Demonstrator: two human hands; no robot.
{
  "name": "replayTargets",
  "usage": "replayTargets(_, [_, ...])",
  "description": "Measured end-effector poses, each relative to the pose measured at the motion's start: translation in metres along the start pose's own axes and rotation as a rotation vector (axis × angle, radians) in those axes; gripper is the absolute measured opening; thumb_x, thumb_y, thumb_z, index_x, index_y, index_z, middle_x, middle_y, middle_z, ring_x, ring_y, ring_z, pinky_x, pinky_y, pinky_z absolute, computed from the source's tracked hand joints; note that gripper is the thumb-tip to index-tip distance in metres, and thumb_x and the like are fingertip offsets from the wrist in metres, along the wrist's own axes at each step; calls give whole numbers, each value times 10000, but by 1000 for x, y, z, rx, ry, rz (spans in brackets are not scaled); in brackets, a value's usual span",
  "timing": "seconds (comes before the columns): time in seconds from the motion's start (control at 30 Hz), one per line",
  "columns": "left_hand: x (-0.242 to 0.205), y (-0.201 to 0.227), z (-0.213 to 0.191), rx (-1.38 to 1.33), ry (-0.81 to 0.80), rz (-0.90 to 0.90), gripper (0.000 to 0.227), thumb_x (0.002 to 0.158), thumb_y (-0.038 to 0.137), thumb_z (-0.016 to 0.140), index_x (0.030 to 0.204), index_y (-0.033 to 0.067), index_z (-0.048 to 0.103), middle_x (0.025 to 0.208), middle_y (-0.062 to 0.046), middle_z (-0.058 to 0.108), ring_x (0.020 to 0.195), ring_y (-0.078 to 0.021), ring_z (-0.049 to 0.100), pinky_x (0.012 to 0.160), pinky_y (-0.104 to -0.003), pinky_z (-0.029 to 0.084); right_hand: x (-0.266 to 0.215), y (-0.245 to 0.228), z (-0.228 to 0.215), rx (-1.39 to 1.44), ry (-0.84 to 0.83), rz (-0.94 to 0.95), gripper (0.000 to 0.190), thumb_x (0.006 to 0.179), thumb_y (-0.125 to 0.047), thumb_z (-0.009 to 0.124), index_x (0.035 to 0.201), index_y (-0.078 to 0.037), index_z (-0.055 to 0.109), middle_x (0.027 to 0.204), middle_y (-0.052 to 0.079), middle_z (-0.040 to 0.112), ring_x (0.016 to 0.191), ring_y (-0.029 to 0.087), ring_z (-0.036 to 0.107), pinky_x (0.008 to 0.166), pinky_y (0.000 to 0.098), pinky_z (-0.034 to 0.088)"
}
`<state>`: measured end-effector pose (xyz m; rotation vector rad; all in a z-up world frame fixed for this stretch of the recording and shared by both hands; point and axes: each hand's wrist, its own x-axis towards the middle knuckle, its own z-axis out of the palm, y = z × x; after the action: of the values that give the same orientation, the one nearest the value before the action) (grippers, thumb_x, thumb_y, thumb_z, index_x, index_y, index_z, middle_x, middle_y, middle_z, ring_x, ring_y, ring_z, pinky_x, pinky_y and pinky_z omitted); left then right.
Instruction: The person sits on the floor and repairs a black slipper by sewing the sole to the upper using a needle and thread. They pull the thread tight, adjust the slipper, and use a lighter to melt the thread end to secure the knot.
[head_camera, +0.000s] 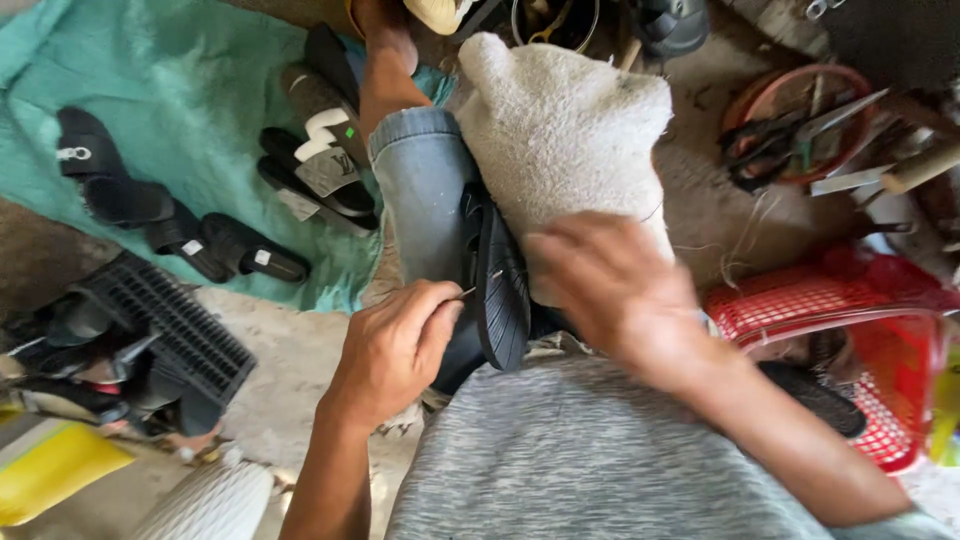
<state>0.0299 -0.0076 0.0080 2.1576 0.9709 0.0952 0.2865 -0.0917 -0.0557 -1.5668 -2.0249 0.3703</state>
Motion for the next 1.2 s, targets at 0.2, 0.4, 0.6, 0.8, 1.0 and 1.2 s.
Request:
replayTargets(0.2, [-2,6,8,157,113,31,117,1030,168,663,1045,53,649,859,-43,651,732,-209,652,629,-345,483,6,-13,-6,312,-108,28,106,997,-202,701,1076,-141,735,1054,36,672,1003,328,572,973,446,434])
replayTargets(0.4, [-7,10,29,173,106,-63,17,1008,51,673,1022,47,664,843,-79,714,651,-170,685,544,-309,607,10,-20,-23,857,-321,450,166,1055,-195,470,1159,-73,515,1399,130,673,1271,233,680,1019,368,515])
replayTargets(0.6, [-6,15,31,157,231,-103,118,1027,127,606,913,112,577,784,-54,642,713,-270,652,527,-422,449,5,-22,-11,726,-308,397,171,945,-120,682,1089,-60,753,1058,59,786,956,136,744,891,265,561])
replayTargets(0.8, [2,13,35,144,265,-119,148,1046,156,614,918,91,579,794,-61,662,651,-266,658,418,-411,450,2,-3,-36,418,-493,336,176,914,-249,678,1027,-180,794,1035,-32,759,992,126,694,889,279,511])
replayTargets(1.0, [-8,1,42,67,310,-72,214,1042,211,601,850,132,550,765,-63,638,716,-310,668,516,-468,455,17,-15,-56,1090,-324,437,219,977,-158,550,1008,-13,710,1173,207,793,1106,280,790,964,367,615])
replayTargets(1.2, [-15,-12,47,134,229,-59,163,1040,338,601,1030,181,642,782,-27,623,746,-263,692,555,-380,553,37,-24,-16,644,-199,350,167,903,-5,711,1054,-31,776,922,128,805,873,333,791,793,435,600])
